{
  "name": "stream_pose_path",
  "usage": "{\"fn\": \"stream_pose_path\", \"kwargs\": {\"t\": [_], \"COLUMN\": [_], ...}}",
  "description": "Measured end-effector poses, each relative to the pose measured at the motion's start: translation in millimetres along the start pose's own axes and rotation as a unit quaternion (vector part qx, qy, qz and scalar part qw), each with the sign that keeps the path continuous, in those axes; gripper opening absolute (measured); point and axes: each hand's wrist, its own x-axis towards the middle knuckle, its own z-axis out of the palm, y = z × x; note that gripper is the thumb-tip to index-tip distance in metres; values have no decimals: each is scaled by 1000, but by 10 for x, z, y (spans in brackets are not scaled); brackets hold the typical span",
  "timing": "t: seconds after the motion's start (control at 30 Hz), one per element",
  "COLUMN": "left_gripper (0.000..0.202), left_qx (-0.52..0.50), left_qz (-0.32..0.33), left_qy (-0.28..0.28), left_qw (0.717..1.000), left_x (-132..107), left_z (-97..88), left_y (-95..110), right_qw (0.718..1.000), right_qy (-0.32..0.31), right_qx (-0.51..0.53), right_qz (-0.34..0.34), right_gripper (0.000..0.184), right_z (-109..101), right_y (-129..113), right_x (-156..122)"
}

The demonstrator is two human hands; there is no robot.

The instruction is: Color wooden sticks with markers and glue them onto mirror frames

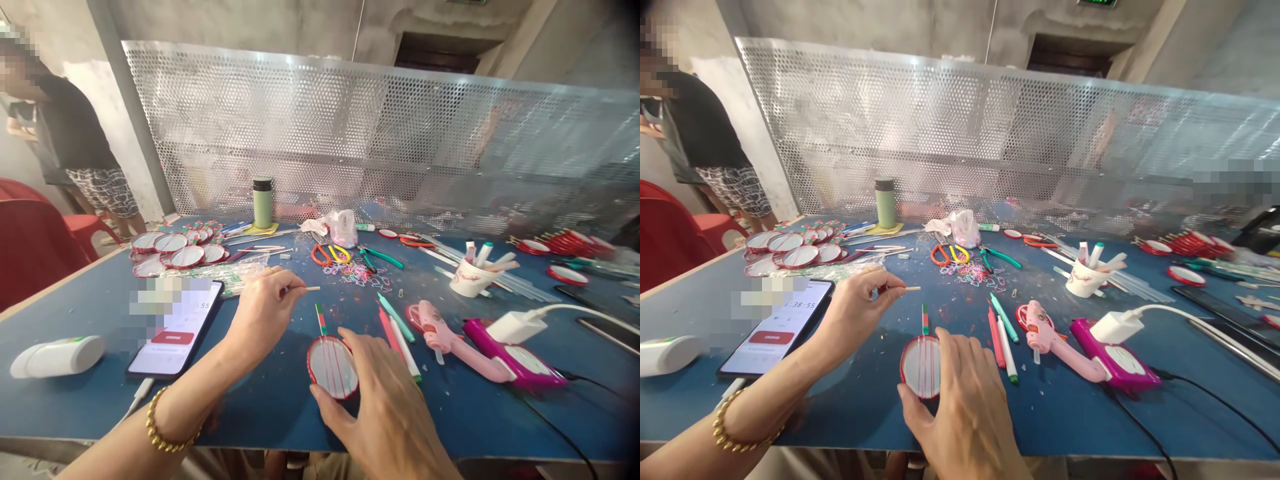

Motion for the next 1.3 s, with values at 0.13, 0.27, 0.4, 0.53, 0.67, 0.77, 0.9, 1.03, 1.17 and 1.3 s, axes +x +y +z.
{"fn": "stream_pose_path", "kwargs": {"t": [0.13, 0.27, 0.4, 0.53, 0.67, 0.77, 0.9, 1.03, 1.17, 1.3], "left_gripper": [14, 14, 14, 15, 13, 13, 13, 13, 13, 13], "left_qx": [-9, -22, -48, -59, -61, -62, -60, -48, -39, -34], "left_qz": [2, -7, -7, -9, -19, -18, -16, -17, -13, -7], "left_qy": [18, 23, 14, -3, -20, -20, -18, -15, -13, -11], "left_qw": [1000, 999, 999, 998, 998, 998, 998, 999, 999, 999], "left_x": [9, 15, -9, -45, -47, -41, -52, -63, -57, -52], "left_z": [16, 47, 75, 84, 84, 88, 92, 84, 73, 72], "left_y": [-9, 0, 12, 34, 70, 86, 84, 86, 96, 92], "right_qw": [998, 994, 989, 988, 987, 986, 986, 987, 986, 987], "right_qy": [65, 110, 136, 137, 144, 144, 143, 140, 145, 139], "right_qx": [9, 23, 62, 67, 50, 44, 38, 38, 38, 35], "right_qz": [-1, -14, 4, -3, -57, -71, -74, -64, -69, -72], "right_gripper": [62, 72, 64, 66, 68, 67, 65, 62, 60, 61], "right_z": [-124, -85, 35, 77, 73, 77, 74, 76, 87, 77], "right_y": [51, 67, 20, 25, 100, 126, 111, 100, 105, 107], "right_x": [-131, -188, -178, -182, -179, -164, -156, -149, -134, -138]}}
